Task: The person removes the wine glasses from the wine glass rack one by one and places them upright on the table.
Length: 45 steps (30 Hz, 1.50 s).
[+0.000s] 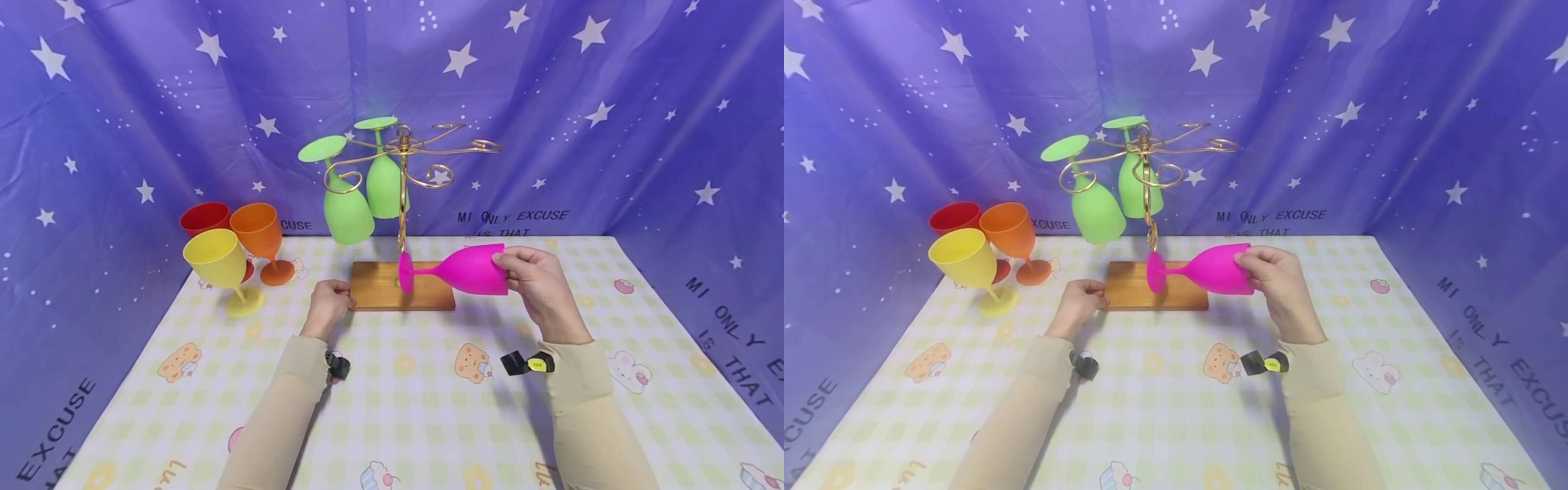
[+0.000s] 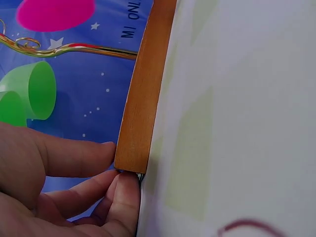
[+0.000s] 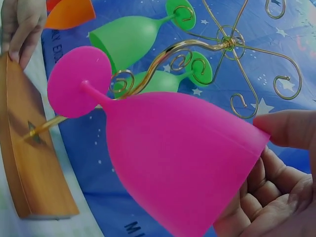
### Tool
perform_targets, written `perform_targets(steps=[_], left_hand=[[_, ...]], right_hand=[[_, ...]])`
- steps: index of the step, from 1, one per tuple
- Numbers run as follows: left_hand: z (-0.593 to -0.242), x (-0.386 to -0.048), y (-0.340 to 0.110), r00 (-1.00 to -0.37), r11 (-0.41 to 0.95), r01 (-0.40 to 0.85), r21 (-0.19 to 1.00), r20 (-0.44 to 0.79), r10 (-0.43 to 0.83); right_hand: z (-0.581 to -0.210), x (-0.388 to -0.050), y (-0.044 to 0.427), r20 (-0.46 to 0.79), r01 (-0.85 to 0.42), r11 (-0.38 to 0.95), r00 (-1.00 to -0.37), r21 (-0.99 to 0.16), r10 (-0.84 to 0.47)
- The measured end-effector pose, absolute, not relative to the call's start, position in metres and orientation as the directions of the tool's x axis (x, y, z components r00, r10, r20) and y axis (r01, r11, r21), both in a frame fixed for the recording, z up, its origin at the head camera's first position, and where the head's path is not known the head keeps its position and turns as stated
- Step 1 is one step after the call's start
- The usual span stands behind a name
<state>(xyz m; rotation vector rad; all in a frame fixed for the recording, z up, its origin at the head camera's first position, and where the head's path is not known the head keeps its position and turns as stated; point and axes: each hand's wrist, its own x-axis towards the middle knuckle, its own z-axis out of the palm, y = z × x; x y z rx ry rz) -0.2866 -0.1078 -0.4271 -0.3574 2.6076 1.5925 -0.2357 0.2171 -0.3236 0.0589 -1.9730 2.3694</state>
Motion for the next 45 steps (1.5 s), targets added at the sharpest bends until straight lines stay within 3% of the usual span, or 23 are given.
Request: perform_targets(steps=[11,18,25,33,45], left_hand=[[-0.43,-0.287,-0.108,-0.97,0.352,-0.231,0.907,-0.184,-0.161],[-0.431,-0.287,-0.11,-0.963,0.263,-0.253,0.931,-0.216,-0.162],[-0.43,-0.286,-0.108,-0.96,0.281,-0.264,0.923,-0.223,-0.17],[-0.43,-0.287,-0.108,-0.959,0.268,-0.267,0.926,-0.229,-0.166],[-0.43,-0.286,-0.108,-0.958,0.271,-0.269,0.924,-0.228,-0.172]], right_hand=[[-0.325,-0.237,0.221,0.167,-0.113,0.247,-0.964,-0.962,0.209],[-0.332,-0.24,0.226,0.325,-0.136,0.515,-0.898,-0.846,0.297],[-0.332,-0.245,0.23,0.398,-0.108,0.635,-0.855,-0.765,0.333],[-0.323,-0.262,0.231,0.463,-0.138,0.717,-0.841,-0.684,0.28],[-0.31,-0.293,0.236,0.449,-0.143,0.904,-0.892,-0.404,0.059]])
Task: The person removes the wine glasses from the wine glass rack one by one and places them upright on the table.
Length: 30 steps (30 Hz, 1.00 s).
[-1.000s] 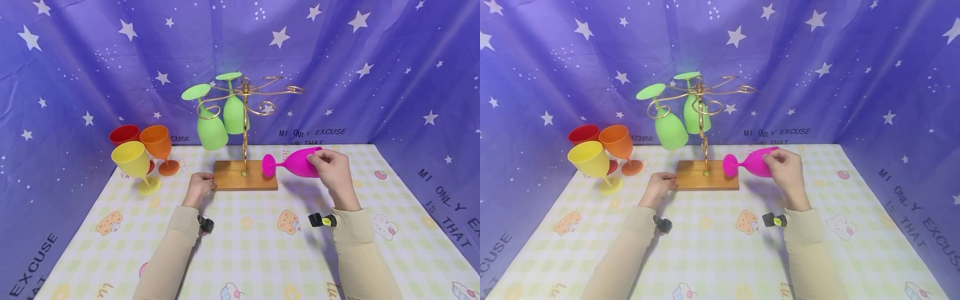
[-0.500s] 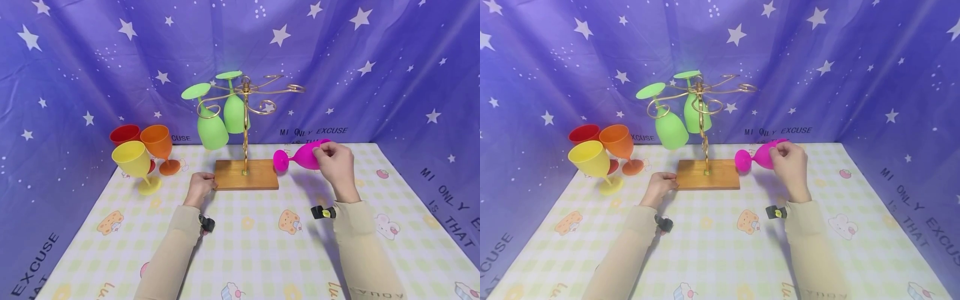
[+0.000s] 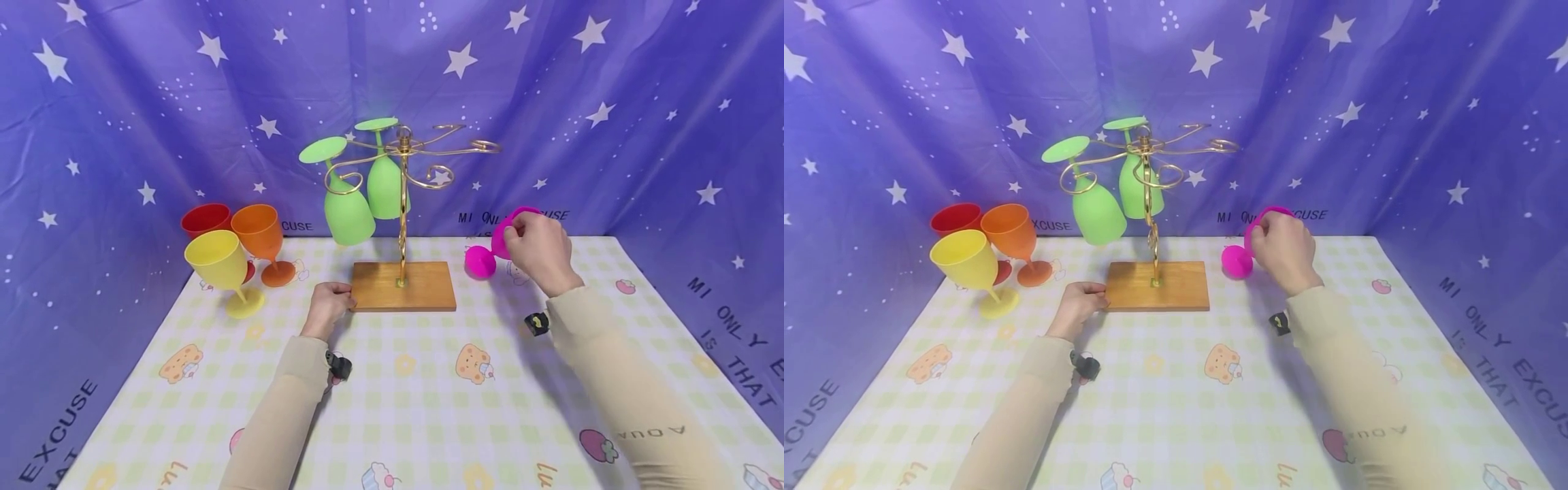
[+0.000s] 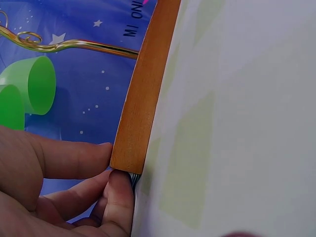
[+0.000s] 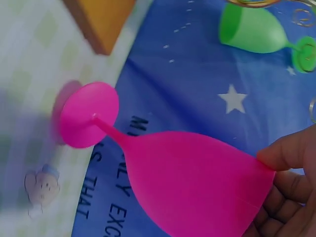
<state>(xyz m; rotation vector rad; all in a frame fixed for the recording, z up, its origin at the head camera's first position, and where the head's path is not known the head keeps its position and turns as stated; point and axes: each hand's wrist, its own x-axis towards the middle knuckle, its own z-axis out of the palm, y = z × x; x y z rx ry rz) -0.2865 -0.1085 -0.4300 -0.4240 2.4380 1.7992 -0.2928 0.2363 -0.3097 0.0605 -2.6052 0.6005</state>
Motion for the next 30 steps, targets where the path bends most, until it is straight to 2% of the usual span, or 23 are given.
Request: perform_targets(steps=[18,25,30], left_hand=[[-0.43,-0.288,-0.107,-0.953,0.277,-0.29,0.916,-0.248,-0.177],[-0.43,-0.288,-0.108,-0.955,0.279,-0.281,0.918,-0.239,-0.175],[-0.429,-0.288,-0.108,-0.956,0.286,-0.276,0.918,-0.232,-0.177]], right_hand=[[-0.309,-0.32,0.249,0.427,-0.189,0.97,-0.898,-0.156,-0.106],[-0.316,-0.329,0.249,0.493,-0.231,0.97,-0.854,-0.075,-0.166],[-0.316,-0.335,0.248,0.494,-0.249,0.968,-0.846,-0.037,-0.199]])
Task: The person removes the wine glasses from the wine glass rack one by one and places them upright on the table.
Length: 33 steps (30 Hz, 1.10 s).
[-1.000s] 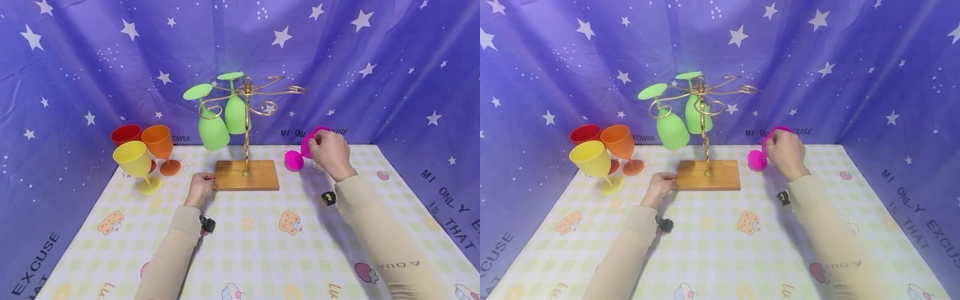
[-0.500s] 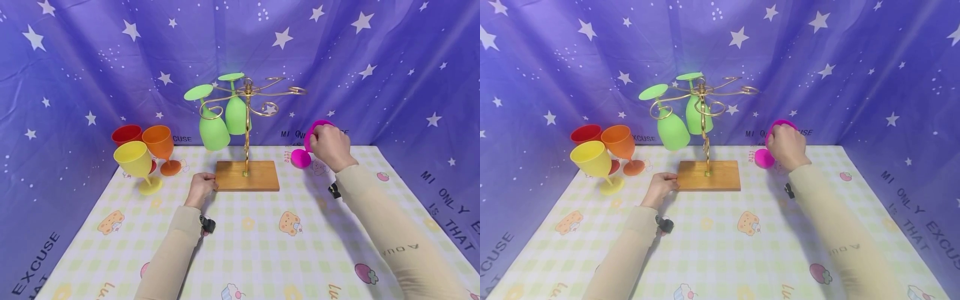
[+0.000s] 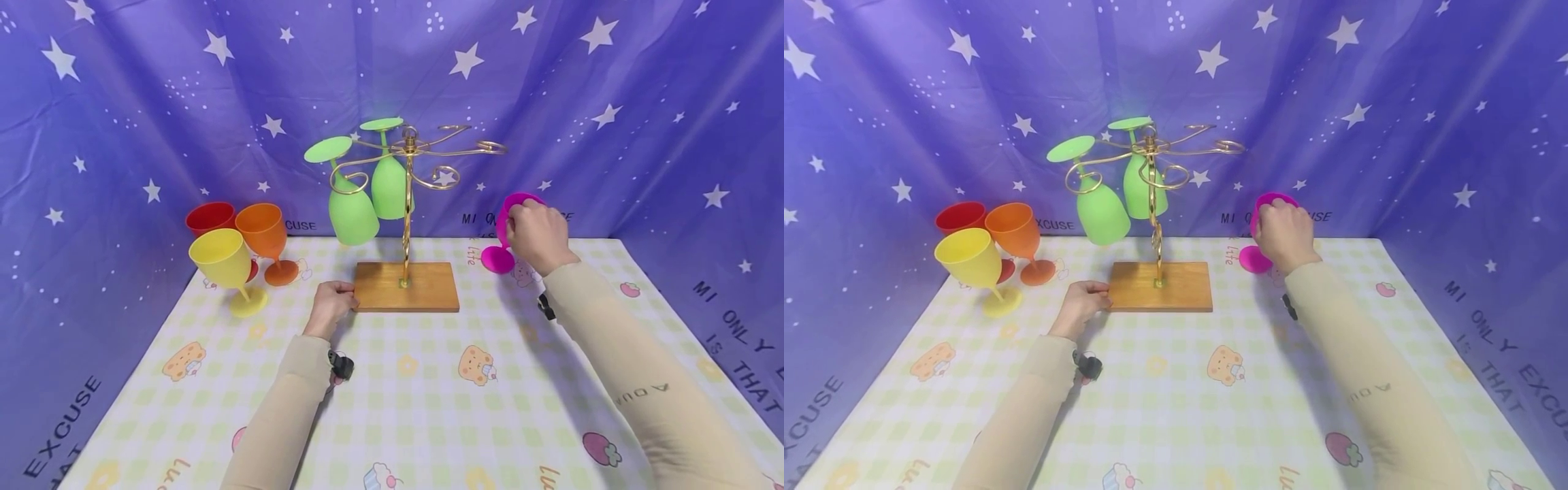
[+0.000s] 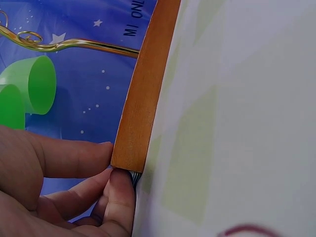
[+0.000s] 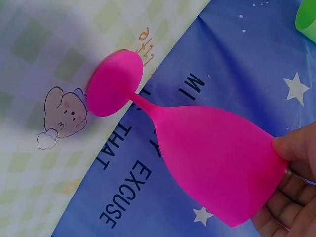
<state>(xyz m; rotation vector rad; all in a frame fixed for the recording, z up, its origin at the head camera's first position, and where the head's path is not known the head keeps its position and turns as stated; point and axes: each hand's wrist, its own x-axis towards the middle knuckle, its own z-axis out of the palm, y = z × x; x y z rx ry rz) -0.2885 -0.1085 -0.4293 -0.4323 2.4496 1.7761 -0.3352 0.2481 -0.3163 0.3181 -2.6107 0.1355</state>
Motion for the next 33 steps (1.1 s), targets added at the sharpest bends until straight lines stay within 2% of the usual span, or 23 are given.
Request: perform_targets(steps=[9,26,33], left_hand=[[-0.4281,-0.2873,-0.1083,-0.961,0.27,-0.264,0.926,-0.228,-0.158],[-0.4308,-0.2863,-0.1103,-0.96,0.251,-0.264,0.931,-0.23,-0.158],[-0.4292,-0.287,-0.1101,-0.958,0.264,-0.271,0.926,-0.234,-0.164]], right_hand=[[-0.3144,-0.3396,0.25,0.443,-0.233,0.972,-0.874,-0.018,-0.201],[-0.3169,-0.345,0.2457,0.465,-0.265,0.964,-0.854,-0.004,-0.233],[-0.3159,-0.3402,0.245,0.447,-0.256,0.966,-0.87,-0.046,-0.209]])
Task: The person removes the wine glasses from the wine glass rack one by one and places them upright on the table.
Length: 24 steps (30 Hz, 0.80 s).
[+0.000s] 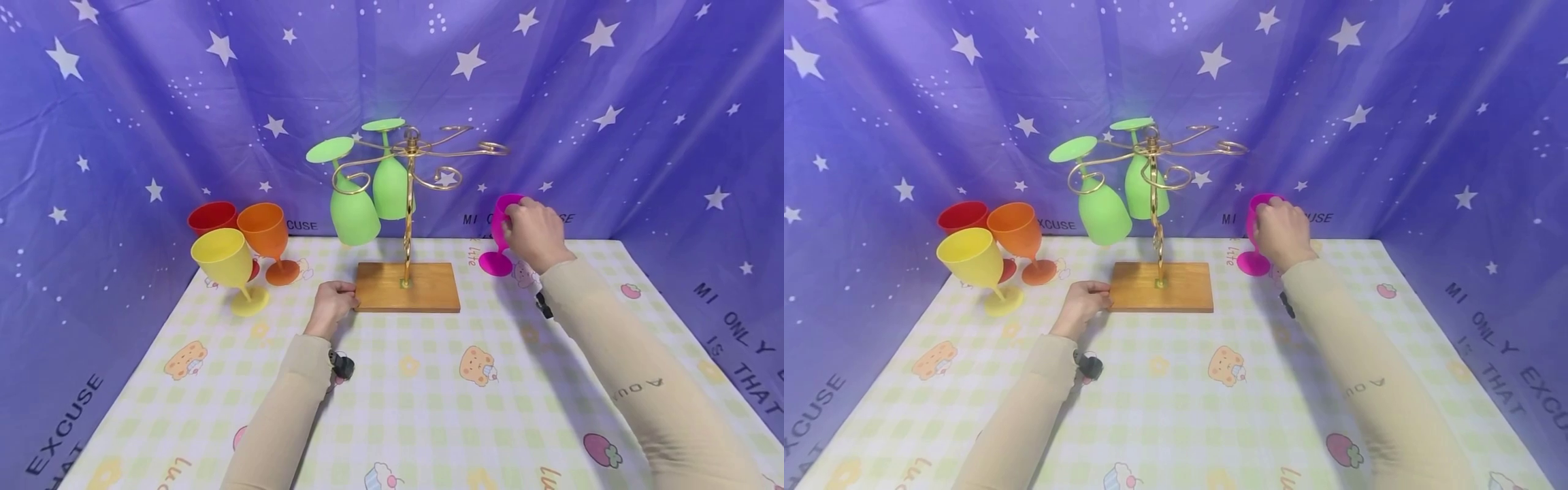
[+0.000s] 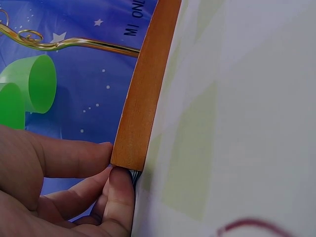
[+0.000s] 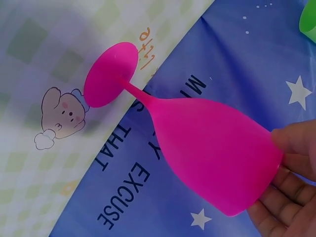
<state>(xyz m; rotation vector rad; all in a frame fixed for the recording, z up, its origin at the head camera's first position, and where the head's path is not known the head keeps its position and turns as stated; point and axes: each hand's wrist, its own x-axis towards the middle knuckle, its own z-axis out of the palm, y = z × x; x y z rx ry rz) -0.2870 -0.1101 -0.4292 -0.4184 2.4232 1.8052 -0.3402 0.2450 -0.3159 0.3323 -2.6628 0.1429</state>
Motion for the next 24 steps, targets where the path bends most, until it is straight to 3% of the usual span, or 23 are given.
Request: perform_targets(steps=[13,24], left_hand=[[-0.43,-0.289,-0.109,-0.955,0.275,-0.281,0.919,-0.24,-0.175],[-0.432,-0.29,-0.11,-0.96,0.281,-0.265,0.922,-0.226,-0.166]], right_hand=[[-0.314,-0.323,0.227,0.501,-0.252,0.952,-0.855,-0.173,-0.135],[-0.333,-0.307,0.212,0.453,-0.261,0.92,-0.885,-0.292,-0.108]])
